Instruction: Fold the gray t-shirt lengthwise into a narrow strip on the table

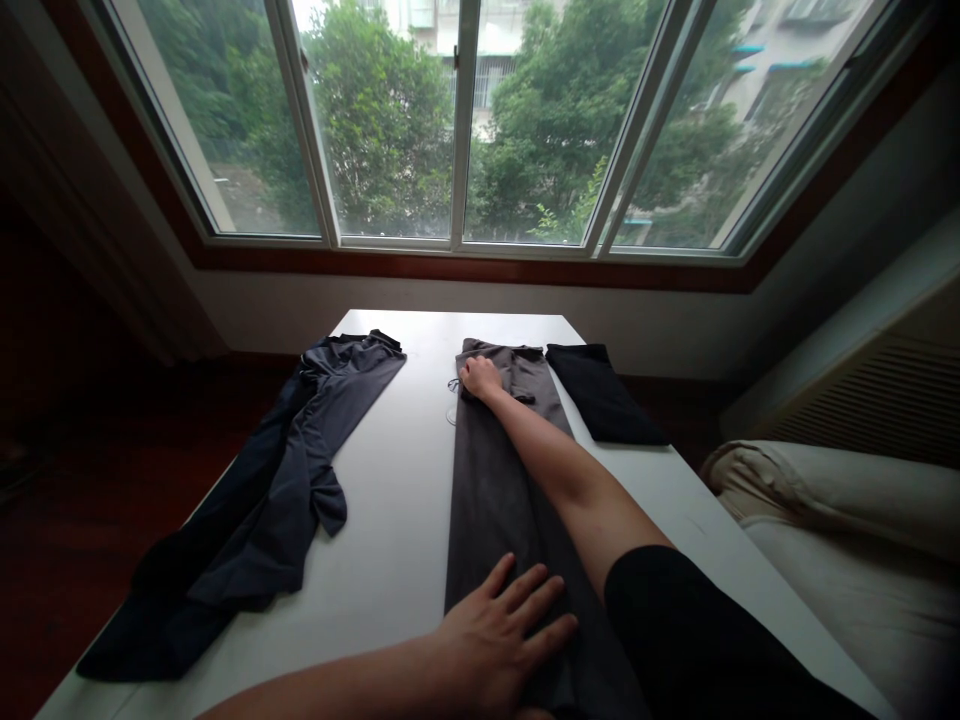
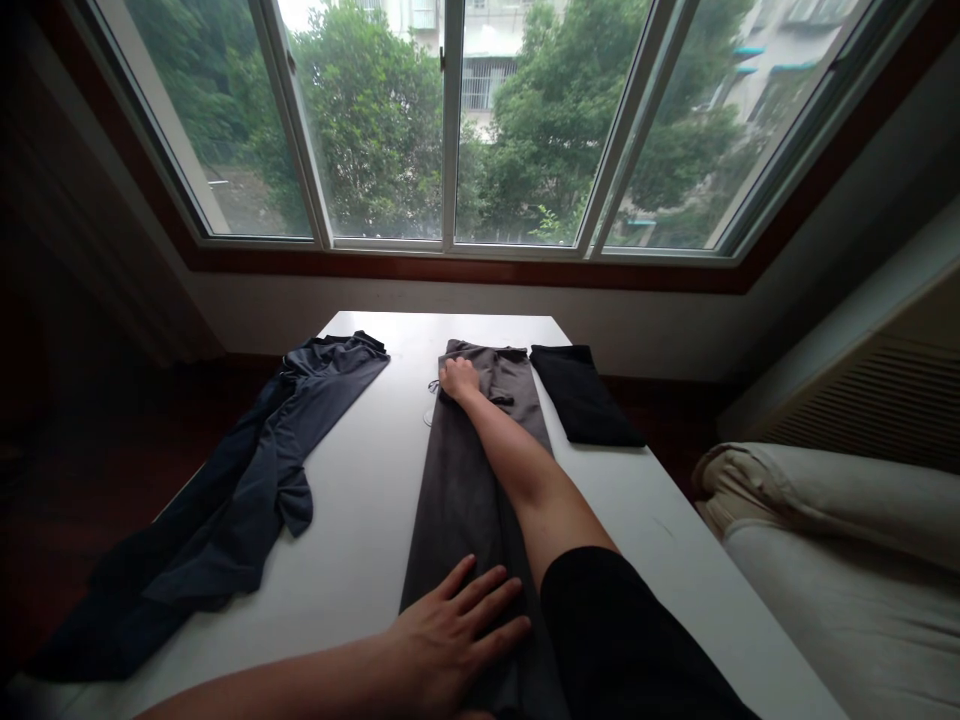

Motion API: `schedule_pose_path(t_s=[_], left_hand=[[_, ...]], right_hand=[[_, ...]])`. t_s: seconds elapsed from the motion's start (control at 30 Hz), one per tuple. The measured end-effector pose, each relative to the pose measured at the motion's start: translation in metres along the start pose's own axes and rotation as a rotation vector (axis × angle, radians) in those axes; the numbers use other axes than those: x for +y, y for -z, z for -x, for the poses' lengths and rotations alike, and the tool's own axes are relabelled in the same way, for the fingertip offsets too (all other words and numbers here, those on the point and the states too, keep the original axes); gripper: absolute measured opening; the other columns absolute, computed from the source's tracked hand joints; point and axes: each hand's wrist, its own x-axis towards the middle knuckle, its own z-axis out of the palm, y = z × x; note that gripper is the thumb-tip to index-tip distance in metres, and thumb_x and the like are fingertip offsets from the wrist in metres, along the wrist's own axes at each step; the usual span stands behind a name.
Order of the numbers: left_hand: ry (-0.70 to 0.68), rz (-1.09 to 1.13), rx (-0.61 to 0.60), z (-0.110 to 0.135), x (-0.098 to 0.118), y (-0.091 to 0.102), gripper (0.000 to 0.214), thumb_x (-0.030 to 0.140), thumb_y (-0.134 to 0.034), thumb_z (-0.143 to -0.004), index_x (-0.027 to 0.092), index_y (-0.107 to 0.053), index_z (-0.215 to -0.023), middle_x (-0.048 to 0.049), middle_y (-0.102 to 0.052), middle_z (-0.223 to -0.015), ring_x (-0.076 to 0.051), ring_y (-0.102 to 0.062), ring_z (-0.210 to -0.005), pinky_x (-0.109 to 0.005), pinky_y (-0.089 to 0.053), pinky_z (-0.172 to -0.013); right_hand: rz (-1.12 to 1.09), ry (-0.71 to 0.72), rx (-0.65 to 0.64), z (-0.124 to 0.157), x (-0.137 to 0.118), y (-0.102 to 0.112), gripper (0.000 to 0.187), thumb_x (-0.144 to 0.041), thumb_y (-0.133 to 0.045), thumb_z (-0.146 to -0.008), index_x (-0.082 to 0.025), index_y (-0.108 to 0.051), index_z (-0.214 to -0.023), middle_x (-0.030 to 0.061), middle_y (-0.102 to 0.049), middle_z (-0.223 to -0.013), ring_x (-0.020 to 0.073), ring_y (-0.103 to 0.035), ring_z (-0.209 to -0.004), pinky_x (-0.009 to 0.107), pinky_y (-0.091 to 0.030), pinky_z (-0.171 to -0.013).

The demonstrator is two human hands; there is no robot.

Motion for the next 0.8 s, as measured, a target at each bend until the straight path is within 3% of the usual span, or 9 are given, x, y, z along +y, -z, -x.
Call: schedule_pose_path(t_s=[0.17,0.37,0.57,0.67,0.8], left_hand=[[-0.013,-0.104,0.0,-0.003,-0.006,-0.005,0.081,0.062,-0.042,-0.102,0.018,-0.015,-0.165,-0.0157,-0.014,-0.17,-0.034,-0.011,-0.157,-0.057,-0.011,-0.126],[-0.021,-0.173,-0.005,-0.004,-0.009,-0.008,0.079,0.056,-0.044,-0.103,0.019,-0.013,-0.166,-0.0153,-0.014,-0.17,-0.034,-0.016,-0.157,-0.057,-0.017,-0.125],[0.017,-0.064,-0.032,-0.002,0.002,0.007,0.083,0.065,-0.039,-0.102,0.017,-0.016,-0.165,-0.0162,-0.011,-0.17,-0.033,-0.008,-0.158,-0.056,-0.009,-0.127],[0.021,-0.049,-0.045,-0.001,0.006,0.013,0.081,0.064,-0.04,-0.102,0.021,-0.017,-0.166,-0.0138,-0.01,-0.171,-0.034,-0.008,-0.158,-0.058,-0.01,-0.126],[-0.009,-0.034,-0.05,-0.002,0.008,0.014,0.071,0.062,-0.039,-0.103,0.03,-0.023,-0.164,-0.0065,-0.014,-0.171,-0.035,-0.009,-0.157,-0.061,-0.012,-0.125]], right_hand=[[0.035,0.156,-0.067,-0.015,0.017,-0.014,0.047,-0.049,-0.049,-0.101,-0.027,-0.058,-0.141,0.0105,-0.048,-0.153,0.0304,-0.036,-0.141,0.047,-0.03,-0.117],[0.033,-0.059,-0.062,-0.027,0.035,-0.034,0.058,-0.054,-0.033,-0.104,-0.026,-0.046,-0.153,0.0129,-0.026,-0.167,0.0333,-0.017,-0.153,0.062,-0.006,-0.121],[0.041,-0.027,-0.251,-0.036,0.042,-0.025,0.08,-0.074,-0.039,-0.095,-0.029,-0.034,-0.161,0.015,-0.011,-0.171,0.0401,-0.007,-0.155,0.07,-0.003,-0.117],[0.064,-0.02,-0.227,-0.031,0.055,-0.02,0.086,-0.08,-0.04,-0.091,-0.03,-0.033,-0.161,0.0149,-0.012,-0.171,0.0409,-0.006,-0.155,0.071,-0.002,-0.117],[0.049,-0.027,-0.191,-0.023,0.066,-0.021,0.079,-0.075,-0.034,-0.096,-0.03,-0.031,-0.162,0.014,-0.013,-0.17,0.0384,-0.007,-0.156,0.068,-0.001,-0.118]])
